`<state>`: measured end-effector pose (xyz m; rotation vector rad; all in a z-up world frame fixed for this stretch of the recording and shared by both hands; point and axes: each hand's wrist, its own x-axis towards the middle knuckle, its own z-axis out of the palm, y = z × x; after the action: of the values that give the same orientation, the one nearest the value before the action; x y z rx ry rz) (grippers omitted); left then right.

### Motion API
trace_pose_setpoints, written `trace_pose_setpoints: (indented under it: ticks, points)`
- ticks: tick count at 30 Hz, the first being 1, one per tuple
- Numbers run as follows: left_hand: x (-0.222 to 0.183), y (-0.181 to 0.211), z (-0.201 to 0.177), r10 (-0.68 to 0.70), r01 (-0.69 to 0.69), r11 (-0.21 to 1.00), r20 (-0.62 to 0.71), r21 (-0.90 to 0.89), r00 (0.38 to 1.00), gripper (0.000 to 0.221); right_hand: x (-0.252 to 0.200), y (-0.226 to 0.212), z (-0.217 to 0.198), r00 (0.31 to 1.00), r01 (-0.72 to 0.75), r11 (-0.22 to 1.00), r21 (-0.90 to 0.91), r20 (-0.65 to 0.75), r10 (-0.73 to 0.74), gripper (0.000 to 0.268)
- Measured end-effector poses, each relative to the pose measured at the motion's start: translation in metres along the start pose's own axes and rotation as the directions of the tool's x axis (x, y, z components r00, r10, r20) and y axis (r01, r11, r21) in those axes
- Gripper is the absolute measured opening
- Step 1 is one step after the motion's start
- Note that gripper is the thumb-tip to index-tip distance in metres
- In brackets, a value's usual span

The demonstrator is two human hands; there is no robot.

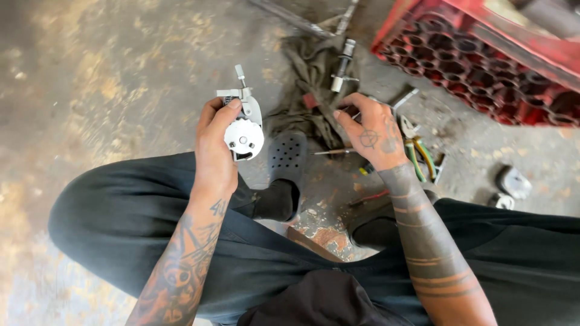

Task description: Assemble and inspect a motorcycle carburetor or similar engine fuel system component.

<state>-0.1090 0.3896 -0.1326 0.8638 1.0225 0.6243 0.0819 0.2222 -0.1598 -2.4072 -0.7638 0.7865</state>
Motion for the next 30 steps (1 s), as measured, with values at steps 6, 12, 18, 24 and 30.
trace_pose_setpoints:
  ticks: [6, 12, 18, 24, 30]
  points:
    - [0.013, 0.004, -0.032, -0.084, 0.075, 0.994, -0.121, -0.080, 0.989, 0.035, 0.019, -0.001, -0.003, 0.995, -0.092, 0.995, -0.036, -0.028, 0.091, 0.021]
    - [0.045, -0.022, -0.044, -0.048, 0.047, 0.999, -0.119, -0.012, 0.992, 0.036, 0.062, 0.158, 0.018, 0.977, -0.193, 0.977, -0.090, -0.105, 0.183, 0.026]
    - [0.037, -0.010, -0.005, -0.016, 0.019, 0.988, -0.016, 0.156, 1.000, 0.038, 0.066, 0.208, 0.057, 0.944, -0.328, 0.941, -0.081, -0.073, 0.322, 0.031]
    - [0.017, -0.002, 0.027, -0.017, -0.003, 0.979, 0.096, 0.203, 0.995, 0.039, 0.043, 0.189, 0.048, 0.949, -0.303, 0.952, 0.036, -0.080, 0.305, 0.032]
    - [0.010, -0.005, 0.045, -0.015, -0.014, 0.983, 0.153, 0.181, 0.988, 0.041, 0.042, 0.279, 0.061, 0.904, -0.426, 0.904, 0.021, -0.039, 0.427, 0.031]
